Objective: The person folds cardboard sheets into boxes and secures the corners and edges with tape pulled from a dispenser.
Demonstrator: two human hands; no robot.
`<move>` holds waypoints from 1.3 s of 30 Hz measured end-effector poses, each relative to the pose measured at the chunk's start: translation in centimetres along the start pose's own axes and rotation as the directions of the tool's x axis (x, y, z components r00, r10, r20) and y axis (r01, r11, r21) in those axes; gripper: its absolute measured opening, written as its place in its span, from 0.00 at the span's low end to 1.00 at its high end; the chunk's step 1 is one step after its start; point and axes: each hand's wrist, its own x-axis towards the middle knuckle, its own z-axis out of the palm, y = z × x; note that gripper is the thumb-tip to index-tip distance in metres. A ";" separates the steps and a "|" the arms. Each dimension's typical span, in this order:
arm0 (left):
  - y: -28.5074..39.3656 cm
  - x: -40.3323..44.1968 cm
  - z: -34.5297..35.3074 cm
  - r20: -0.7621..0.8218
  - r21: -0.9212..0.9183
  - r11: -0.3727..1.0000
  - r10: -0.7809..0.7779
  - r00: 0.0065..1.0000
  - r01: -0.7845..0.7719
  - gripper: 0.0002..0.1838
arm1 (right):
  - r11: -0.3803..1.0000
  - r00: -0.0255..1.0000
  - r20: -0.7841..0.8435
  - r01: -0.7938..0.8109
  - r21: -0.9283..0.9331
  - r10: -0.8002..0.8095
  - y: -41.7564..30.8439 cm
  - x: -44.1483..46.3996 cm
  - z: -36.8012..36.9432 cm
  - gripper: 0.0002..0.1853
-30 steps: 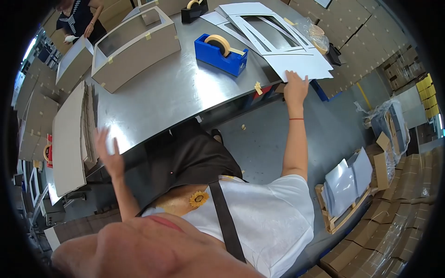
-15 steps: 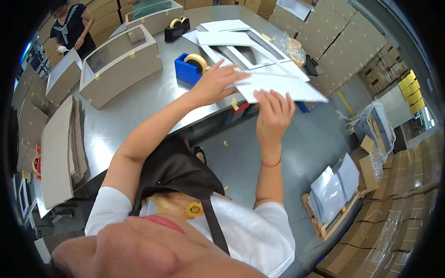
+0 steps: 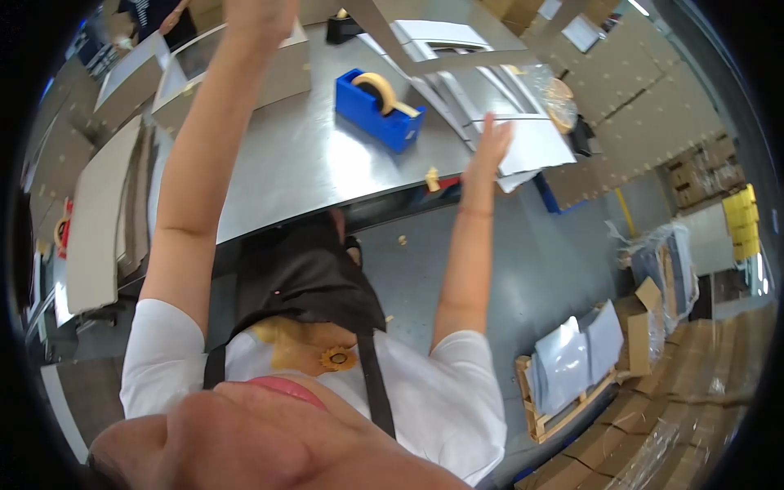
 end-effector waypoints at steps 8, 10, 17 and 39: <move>11.7 -6.6 -15.1 -0.006 -0.616 0.766 -0.240 0.971 0.185 0.18 | 0.924 0.919 0.100 0.382 0.012 -0.381 -9.6 3.4 9.3 0.54; 14.6 -8.4 -17.5 0.011 -0.683 0.694 -0.301 0.953 0.227 0.19 | 0.866 0.863 0.112 0.498 -0.029 -0.493 -11.3 2.6 11.2 0.54; 19.5 -19.0 -26.8 -0.178 -0.816 0.577 -0.294 0.939 0.026 0.21 | 0.798 0.743 0.340 0.601 0.039 -0.577 -14.0 -4.0 17.8 0.35; 16.4 -24.4 -34.6 -0.631 0.633 0.552 -0.038 0.775 0.543 0.30 | 0.939 0.698 0.686 0.337 -0.061 -0.206 -2.8 -16.8 15.6 0.38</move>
